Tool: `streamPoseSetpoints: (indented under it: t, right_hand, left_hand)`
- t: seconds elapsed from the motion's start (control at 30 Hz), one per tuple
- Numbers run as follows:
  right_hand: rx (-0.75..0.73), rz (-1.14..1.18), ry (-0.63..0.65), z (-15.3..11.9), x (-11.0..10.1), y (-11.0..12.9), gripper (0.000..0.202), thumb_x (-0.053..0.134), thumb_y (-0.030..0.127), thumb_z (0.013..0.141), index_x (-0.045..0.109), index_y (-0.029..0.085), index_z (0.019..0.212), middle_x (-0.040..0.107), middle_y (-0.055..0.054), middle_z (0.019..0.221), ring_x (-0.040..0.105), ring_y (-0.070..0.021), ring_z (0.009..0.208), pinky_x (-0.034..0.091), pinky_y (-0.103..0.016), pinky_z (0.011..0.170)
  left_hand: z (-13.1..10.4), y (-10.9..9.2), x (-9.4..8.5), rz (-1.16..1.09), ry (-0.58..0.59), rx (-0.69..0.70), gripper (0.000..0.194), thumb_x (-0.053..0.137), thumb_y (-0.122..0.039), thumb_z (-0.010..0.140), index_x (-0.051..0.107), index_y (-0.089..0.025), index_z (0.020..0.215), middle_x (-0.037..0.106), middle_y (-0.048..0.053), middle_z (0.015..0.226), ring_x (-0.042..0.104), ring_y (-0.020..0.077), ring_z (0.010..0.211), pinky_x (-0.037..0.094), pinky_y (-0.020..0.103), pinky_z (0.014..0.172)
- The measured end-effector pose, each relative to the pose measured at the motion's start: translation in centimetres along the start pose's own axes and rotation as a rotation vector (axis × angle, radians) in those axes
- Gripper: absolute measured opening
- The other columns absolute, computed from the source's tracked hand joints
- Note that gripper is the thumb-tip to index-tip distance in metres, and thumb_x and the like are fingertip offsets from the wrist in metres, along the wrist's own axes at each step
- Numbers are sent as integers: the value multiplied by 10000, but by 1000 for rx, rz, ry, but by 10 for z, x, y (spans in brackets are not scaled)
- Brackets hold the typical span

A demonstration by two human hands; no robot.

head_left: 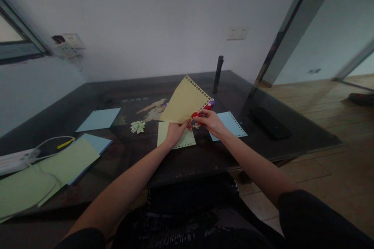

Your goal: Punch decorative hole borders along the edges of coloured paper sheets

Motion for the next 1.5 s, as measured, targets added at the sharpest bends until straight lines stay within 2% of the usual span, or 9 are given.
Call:
streamPoseSetpoints:
  t: [0.23,0.43,0.73,0.87,1.13,1.33,1.5]
  right_hand:
    - [45,64,24,0,2,-3,321,847,238,514,658,175,765,658,-7,793,601,-120,674,519,-290,672]
    - [56,73,40,0,2,-2,290,835,233,563,662,180,789,667,-18,825,608,-121,689,537,-311,726]
    - [98,94,75,0,3,-2,302,829,266,572,655,159,795,661,-24,798,590,-99,624,540,-263,646]
    - [86,86,63,0,2,-3,276,827,255,579,650,160,768,646,-19,768,580,-97,608,529,-264,624]
    - [41,75,58,-1,6,-1,294,824,304,586,631,162,756,626,-1,724,568,-94,595,509,-262,618]
    - [29,65,105,-1,10,-2,295,817,314,601,643,173,793,626,-8,734,546,-98,586,483,-265,584]
    - [43,67,127,-2,12,-3,318,822,320,594,629,178,802,612,-8,761,520,-91,576,444,-261,546]
  left_hand:
    - [1,3,-4,120,-9,10,313,548,-362,821,660,-169,601,686,33,589,650,176,624,510,288,739]
    - [1,2,-3,73,6,4,303,548,-379,818,659,-167,632,704,42,628,645,172,595,520,278,663]
    - [2,8,-1,7,6,-8,290,586,-387,796,678,-128,704,699,67,625,649,176,578,513,274,624]
    - [1,2,-3,-19,-19,8,283,623,-395,774,684,-120,751,710,81,664,650,179,589,515,272,600]
    - [0,2,-5,-88,-57,12,333,654,-432,745,694,-126,868,736,112,874,675,229,877,534,309,733]
    - [1,2,-5,-125,-60,16,297,684,-425,716,687,-137,790,729,105,776,667,247,913,531,336,777]
    - [1,0,-5,-128,-40,19,307,670,-431,729,690,-131,790,730,101,789,668,231,841,530,323,740]
Point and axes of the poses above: each hand's wrist, its own z-axis towards the middle knuckle, its own x-axis out of the palm, y = z × x, the point moved 9 cm from there along z, towards the middle knuckle
